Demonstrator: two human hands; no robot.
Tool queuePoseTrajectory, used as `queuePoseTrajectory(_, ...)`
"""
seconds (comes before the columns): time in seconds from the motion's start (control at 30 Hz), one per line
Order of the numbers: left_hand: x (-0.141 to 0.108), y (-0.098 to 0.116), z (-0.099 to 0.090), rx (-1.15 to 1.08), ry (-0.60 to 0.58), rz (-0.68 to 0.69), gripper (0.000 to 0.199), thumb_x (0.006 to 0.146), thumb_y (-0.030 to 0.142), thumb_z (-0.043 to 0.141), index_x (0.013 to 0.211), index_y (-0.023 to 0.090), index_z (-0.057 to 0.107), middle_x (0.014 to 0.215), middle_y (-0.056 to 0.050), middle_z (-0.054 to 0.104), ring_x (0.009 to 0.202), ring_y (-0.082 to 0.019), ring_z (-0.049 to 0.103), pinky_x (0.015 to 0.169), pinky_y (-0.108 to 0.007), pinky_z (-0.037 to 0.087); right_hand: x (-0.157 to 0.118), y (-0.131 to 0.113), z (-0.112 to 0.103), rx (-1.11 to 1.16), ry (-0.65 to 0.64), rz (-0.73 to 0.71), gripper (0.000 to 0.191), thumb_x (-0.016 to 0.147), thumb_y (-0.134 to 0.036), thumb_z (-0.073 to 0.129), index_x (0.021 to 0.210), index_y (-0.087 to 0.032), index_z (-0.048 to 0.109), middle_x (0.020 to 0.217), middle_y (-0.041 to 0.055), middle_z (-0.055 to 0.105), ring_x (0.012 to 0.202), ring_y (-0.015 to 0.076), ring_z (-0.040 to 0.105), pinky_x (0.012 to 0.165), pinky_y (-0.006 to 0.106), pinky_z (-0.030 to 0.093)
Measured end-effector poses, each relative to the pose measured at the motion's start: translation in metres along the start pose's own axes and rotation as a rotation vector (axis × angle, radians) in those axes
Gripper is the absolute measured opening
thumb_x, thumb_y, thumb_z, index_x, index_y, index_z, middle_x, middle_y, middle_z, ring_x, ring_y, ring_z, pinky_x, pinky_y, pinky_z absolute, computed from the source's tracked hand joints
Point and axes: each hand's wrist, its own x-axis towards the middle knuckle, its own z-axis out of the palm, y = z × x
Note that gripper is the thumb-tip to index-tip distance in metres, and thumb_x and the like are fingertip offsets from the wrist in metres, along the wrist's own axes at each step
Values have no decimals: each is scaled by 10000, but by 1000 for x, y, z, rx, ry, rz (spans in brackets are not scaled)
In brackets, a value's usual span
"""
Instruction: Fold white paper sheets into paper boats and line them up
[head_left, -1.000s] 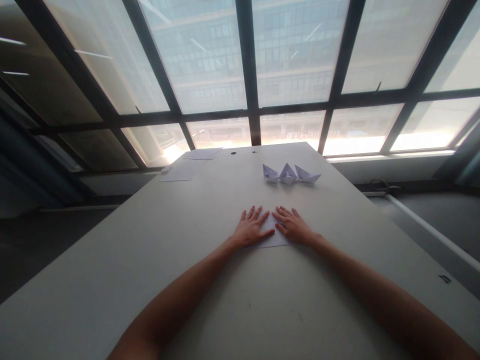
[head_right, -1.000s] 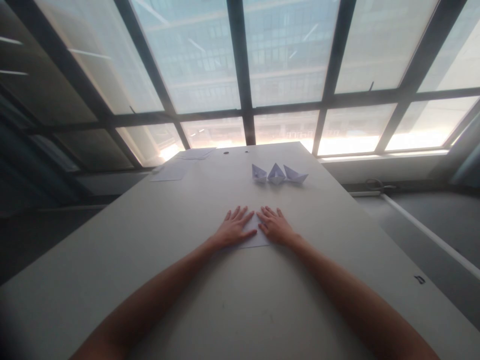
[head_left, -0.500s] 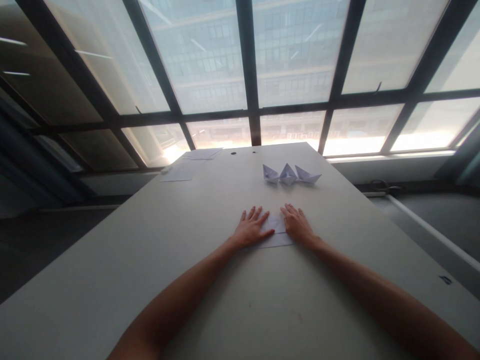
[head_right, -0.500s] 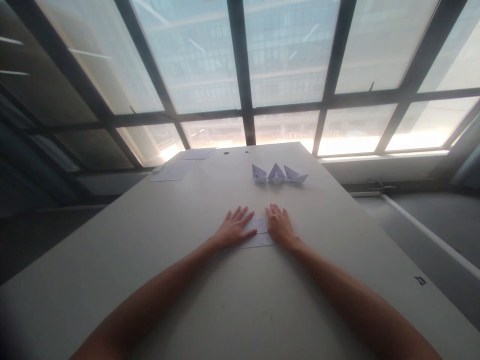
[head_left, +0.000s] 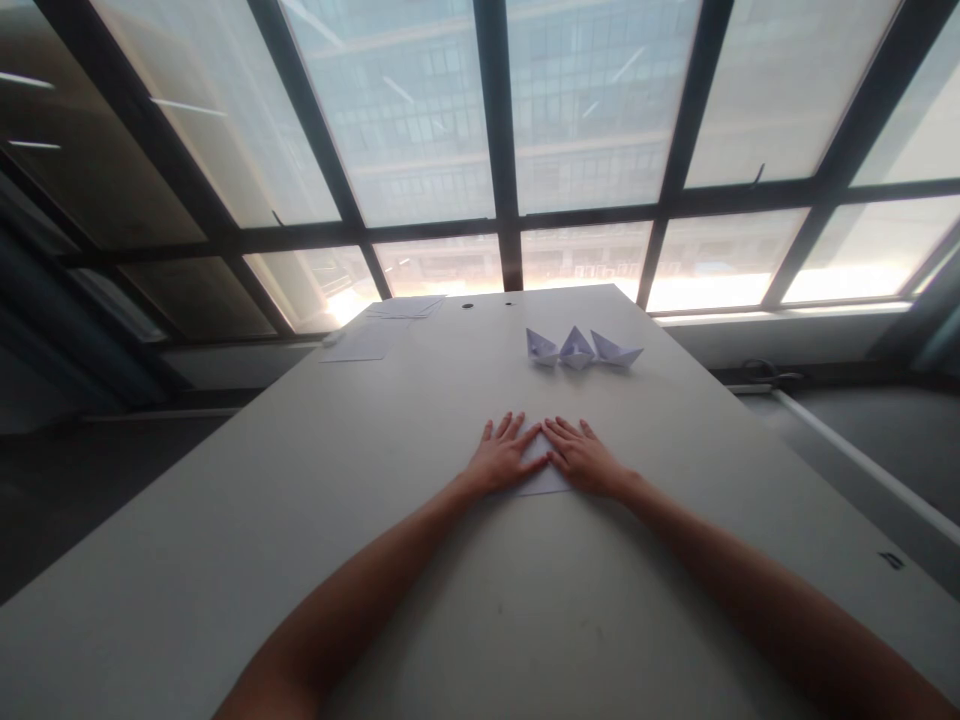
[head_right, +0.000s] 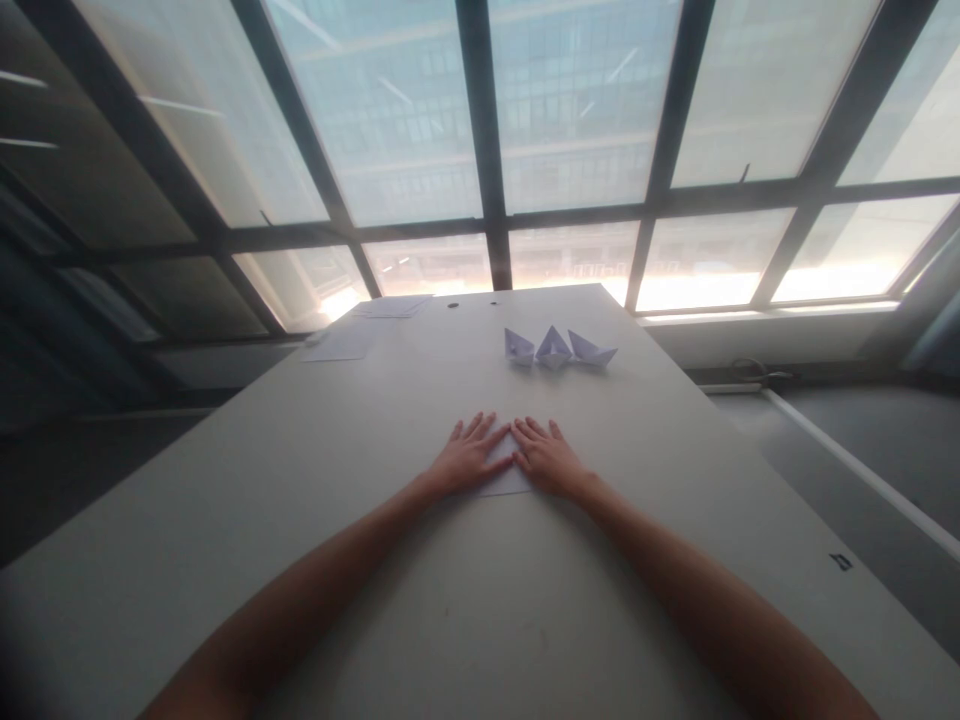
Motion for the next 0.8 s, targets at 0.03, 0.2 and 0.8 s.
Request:
queuePoseTrajectory(0.03,0,0,0,-1,-3,0,743,902,761,272,1529,361,274,1627,-50,177,1498,-312,94,1174,-555,73,0,0,0,-6,-1,11,600,999,-400,324,1545,-162,249,1590,101,257,1482,252,176,1183,538,118)
queuePoseTrajectory(0.2,1,0,0,5,-9,-10,725,910,746,288,1525,362,285,1630,-42,165,1497,-314,99,1177,-555,74,0,0,-2,2,3,14,590,998,-404,340,1539,-178,275,1586,107,278,1479,246,186,1183,517,130)
queuePoseTrajectory(0.8,0,0,2,6,-7,-11,738,913,743,247,1531,340,269,1631,-48,158,1497,-309,106,1173,-565,70,-1,3,-3,18,44,-12,516,996,-372,400,1493,-234,380,1562,112,343,1463,240,237,1172,510,164)
